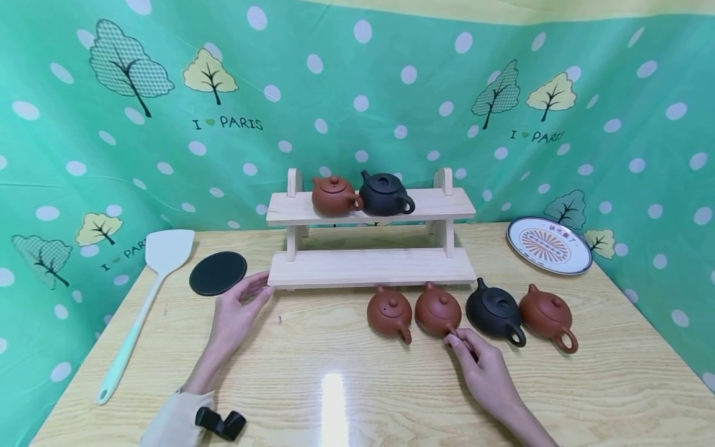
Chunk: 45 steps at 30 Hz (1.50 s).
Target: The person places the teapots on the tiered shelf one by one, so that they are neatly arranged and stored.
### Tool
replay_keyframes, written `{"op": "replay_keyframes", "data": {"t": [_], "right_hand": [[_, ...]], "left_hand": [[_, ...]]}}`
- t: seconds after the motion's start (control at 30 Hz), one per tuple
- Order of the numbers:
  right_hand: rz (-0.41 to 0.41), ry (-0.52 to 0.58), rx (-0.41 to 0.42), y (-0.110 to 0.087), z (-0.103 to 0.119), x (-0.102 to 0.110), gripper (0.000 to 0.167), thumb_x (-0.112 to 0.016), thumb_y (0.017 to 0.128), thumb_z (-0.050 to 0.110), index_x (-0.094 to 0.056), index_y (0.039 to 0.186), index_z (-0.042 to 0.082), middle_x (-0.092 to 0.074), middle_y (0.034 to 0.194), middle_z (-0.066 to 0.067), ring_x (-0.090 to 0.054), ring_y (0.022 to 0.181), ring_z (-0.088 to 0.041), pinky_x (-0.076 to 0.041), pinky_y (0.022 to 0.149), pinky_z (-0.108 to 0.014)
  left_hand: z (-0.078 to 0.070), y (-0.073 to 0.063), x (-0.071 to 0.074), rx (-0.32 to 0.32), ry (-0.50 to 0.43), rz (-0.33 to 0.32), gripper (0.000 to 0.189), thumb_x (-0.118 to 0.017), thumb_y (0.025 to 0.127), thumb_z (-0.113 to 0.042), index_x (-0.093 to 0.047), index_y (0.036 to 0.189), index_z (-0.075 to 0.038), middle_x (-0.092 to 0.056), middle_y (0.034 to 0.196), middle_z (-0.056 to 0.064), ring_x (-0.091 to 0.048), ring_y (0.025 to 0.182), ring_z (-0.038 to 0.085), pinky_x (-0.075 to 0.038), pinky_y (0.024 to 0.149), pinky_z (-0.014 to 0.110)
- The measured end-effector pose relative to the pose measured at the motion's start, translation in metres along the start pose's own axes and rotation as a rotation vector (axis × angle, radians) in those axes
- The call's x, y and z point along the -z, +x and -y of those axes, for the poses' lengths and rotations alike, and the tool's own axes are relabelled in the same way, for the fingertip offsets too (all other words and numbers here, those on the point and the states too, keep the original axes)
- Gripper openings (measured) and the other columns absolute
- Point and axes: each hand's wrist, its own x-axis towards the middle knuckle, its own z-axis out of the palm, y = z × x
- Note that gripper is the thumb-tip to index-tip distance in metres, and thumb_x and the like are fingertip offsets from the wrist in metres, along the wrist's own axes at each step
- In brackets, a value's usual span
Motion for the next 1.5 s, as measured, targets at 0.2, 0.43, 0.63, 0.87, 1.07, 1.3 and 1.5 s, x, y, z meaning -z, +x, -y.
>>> {"op": "replay_keyframes", "data": {"t": [0.2,0.43,0.63,0.87,1.07,1.3,1.5], "right_hand": [[-0.032,-0.013,0.039,0.0,-0.004,0.002,0.014,-0.061,0.103,-0.001,-0.073,0.101,0.006,-0.066,0.08,0.004,-0.045,0.062,-0.004,-0.037,0.052,-0.023],[-0.06,-0.024,0.121,0.001,-0.008,0.006,0.016,-0.061,0.101,-0.006,-0.071,0.098,0.007,-0.07,0.086,0.002,-0.052,0.07,-0.007,-0.04,0.056,-0.022],[-0.061,-0.027,0.144,0.002,-0.006,0.009,0.016,-0.06,0.102,-0.004,-0.071,0.098,0.008,-0.067,0.082,0.001,-0.05,0.066,-0.006,-0.04,0.054,-0.02],[-0.082,-0.016,0.2,0.007,-0.003,0.014,0.018,-0.06,0.1,-0.009,-0.07,0.099,0.005,-0.065,0.08,-0.002,-0.048,0.065,-0.005,-0.038,0.051,-0.023],[-0.076,-0.008,0.225,0.013,0.0,0.019,0.018,-0.059,0.1,-0.011,-0.069,0.098,0.004,-0.061,0.073,-0.004,-0.042,0.058,-0.003,-0.036,0.045,-0.022],[-0.091,-0.017,0.26,0.021,0.007,0.025,0.018,-0.059,0.101,-0.01,-0.07,0.1,0.005,-0.061,0.074,-0.006,-0.042,0.057,-0.004,-0.034,0.044,-0.023],[-0.093,-0.033,0.259,0.029,0.008,0.029,0.018,-0.059,0.101,-0.008,-0.07,0.101,0.006,-0.059,0.072,-0.004,-0.038,0.055,-0.003,-0.033,0.043,-0.024]], "left_hand": [[-0.002,0.0,-0.001,-0.003,-0.003,0.004,0.037,-0.075,0.098,-0.017,-0.068,0.132,-0.002,-0.071,0.126,0.015,-0.067,0.109,0.021,-0.051,0.09,0.01],[-0.002,0.001,-0.001,-0.003,0.02,0.003,0.037,-0.074,0.099,-0.019,-0.068,0.132,-0.002,-0.071,0.126,0.013,-0.067,0.108,0.012,-0.051,0.091,0.011],[0.0,0.0,0.0,-0.006,0.024,0.002,0.038,-0.074,0.099,-0.02,-0.068,0.131,-0.002,-0.072,0.126,0.011,-0.064,0.105,-0.001,-0.051,0.091,0.012],[0.0,-0.001,0.0,-0.01,0.023,0.002,0.038,-0.075,0.098,-0.019,-0.068,0.131,-0.002,-0.072,0.125,0.011,-0.064,0.104,-0.003,-0.051,0.09,0.011],[0.0,0.0,0.001,-0.01,0.017,0.001,0.037,-0.075,0.098,-0.019,-0.069,0.131,-0.002,-0.072,0.125,0.011,-0.064,0.104,-0.003,-0.051,0.09,0.011],[0.001,0.0,0.0,-0.002,0.029,0.005,0.038,-0.074,0.099,-0.02,-0.068,0.132,-0.001,-0.072,0.126,0.012,-0.064,0.104,-0.002,-0.051,0.09,0.011],[0.0,0.0,0.0,-0.001,0.034,0.003,0.038,-0.075,0.099,-0.02,-0.068,0.131,-0.001,-0.072,0.125,0.012,-0.064,0.103,-0.002,-0.051,0.09,0.011]]}}
